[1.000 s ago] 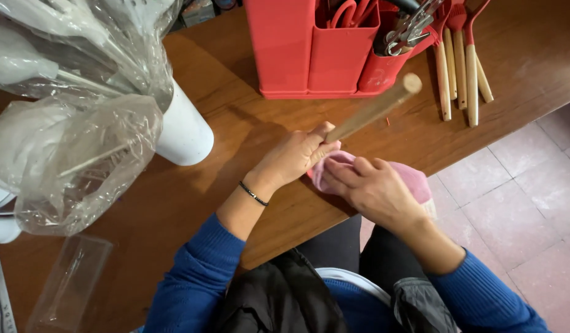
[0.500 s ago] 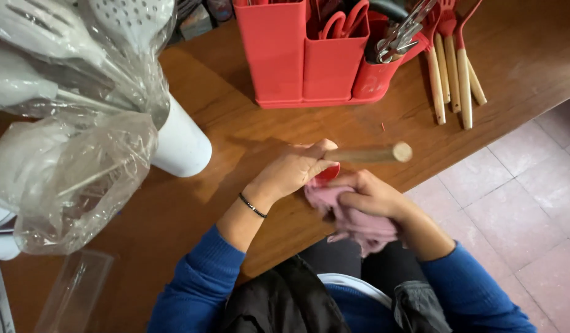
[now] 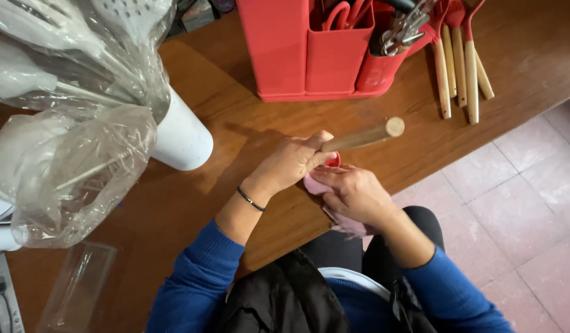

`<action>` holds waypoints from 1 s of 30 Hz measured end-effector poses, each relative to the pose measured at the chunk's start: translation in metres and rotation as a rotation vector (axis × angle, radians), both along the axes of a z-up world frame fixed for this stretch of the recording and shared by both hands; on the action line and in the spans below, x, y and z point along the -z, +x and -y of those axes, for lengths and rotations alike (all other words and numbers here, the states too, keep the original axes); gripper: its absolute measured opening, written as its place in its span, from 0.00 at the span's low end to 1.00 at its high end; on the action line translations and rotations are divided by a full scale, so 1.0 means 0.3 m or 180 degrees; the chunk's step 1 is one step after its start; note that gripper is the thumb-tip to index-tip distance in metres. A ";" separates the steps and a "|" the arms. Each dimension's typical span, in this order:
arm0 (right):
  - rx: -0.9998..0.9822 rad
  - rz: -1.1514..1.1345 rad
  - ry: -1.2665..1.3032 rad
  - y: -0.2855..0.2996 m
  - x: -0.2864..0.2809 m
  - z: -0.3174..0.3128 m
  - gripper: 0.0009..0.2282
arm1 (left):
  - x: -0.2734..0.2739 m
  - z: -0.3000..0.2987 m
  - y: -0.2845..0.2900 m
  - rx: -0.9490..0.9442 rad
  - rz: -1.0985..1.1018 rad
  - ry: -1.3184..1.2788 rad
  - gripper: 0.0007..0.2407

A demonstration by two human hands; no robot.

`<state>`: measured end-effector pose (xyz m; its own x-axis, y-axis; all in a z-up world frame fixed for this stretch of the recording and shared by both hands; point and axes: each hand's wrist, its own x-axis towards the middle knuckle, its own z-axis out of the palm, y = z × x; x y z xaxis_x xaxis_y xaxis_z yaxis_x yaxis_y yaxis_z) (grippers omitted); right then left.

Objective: Cleaning and organizing various kitchen utensils and tools using a cloth and a storage rack

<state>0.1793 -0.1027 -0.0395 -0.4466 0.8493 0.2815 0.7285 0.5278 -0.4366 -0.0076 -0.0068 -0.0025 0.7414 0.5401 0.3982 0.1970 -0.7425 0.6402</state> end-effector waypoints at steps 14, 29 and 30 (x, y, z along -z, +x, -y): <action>0.1391 -0.1753 0.0313 0.156 0.083 0.178 0.23 | 0.069 -0.043 -0.022 -0.1157 0.0206 0.0468 0.14; 0.1009 -0.0733 0.2410 -0.063 0.061 0.152 0.16 | -0.017 0.119 0.129 -0.0059 0.2747 -0.1830 0.15; 0.0895 -0.0826 0.2478 -0.044 0.063 0.151 0.17 | -0.028 0.127 0.119 -0.0006 0.2784 -0.2045 0.18</action>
<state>0.1659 -0.1480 -0.0585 -0.0900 0.4419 0.8925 0.8043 0.5608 -0.1965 0.0280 -0.0450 0.0061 0.3370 0.8372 0.4308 -0.5157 -0.2187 0.8284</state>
